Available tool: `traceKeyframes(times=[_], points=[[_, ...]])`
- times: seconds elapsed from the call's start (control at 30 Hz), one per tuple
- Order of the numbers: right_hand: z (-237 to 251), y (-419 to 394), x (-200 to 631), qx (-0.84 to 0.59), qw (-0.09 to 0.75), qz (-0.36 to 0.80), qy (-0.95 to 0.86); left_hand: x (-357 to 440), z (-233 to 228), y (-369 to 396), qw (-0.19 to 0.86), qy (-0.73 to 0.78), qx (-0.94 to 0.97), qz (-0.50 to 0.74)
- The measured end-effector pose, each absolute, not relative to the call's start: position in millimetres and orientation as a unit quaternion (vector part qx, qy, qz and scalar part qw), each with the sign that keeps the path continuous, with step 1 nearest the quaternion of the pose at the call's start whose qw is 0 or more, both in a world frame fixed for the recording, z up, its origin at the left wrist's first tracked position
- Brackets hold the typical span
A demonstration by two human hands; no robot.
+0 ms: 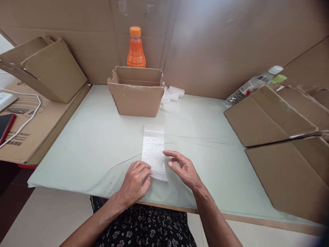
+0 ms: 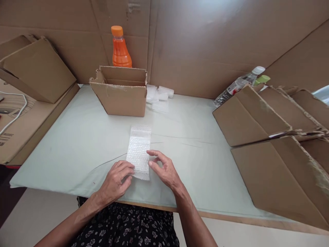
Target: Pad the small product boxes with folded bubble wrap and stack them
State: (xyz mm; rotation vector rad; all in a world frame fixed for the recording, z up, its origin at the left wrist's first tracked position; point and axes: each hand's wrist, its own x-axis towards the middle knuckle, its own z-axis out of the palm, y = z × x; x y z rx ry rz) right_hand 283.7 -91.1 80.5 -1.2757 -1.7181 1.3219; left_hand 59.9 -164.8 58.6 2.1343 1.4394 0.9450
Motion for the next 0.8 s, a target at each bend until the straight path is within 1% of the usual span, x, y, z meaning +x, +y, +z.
traceKeyframes(times=[0.07,0.17,0.23,0.27,0.3,0.4,0.47,0.57,0.67,0.73,0.8], points=[[85.1,-99.7,284.1,-0.479,0.316,0.467,-0.673,55.1,62.7,-161.8,0.23,0.517,0.755,0.33],[89.1,-118.8,280.0,-0.501,0.402,0.347,-0.683,48.3,59.5,-148.9,0.226,0.539,0.749,0.31],[87.5,-131.0,273.7,-0.489,0.432,0.268,-0.709,45.9,51.7,-136.7,0.211,0.559,0.744,0.299],[84.9,-135.1,269.5,-0.472,0.421,0.241,-0.736,45.6,47.4,-130.6,0.204,0.568,0.742,0.291],[81.0,-137.4,265.0,-0.454,0.393,0.221,-0.769,45.8,43.4,-125.3,0.197,0.574,0.743,0.283],[64.4,-132.9,251.8,-0.429,0.265,0.168,-0.847,47.3,38.3,-117.4,0.165,0.584,0.743,0.281],[54.1,-124.5,246.0,-0.434,0.212,0.139,-0.865,45.8,42.0,-121.6,0.135,0.585,0.74,0.304],[48.8,-115.6,244.1,-0.431,0.199,0.149,-0.867,38.6,53.2,-141.6,0.115,0.552,0.755,0.333],[55.9,-117.1,249.1,-0.415,0.186,0.22,-0.863,32.6,60.3,-165.9,0.159,0.513,0.782,0.317],[63.1,-122.8,254.1,-0.409,0.179,0.272,-0.853,32.1,58.9,-175.5,0.186,0.517,0.775,0.312],[69.1,-129.7,258.2,-0.425,0.199,0.274,-0.84,33.6,53.5,-176.1,0.189,0.538,0.757,0.319]])
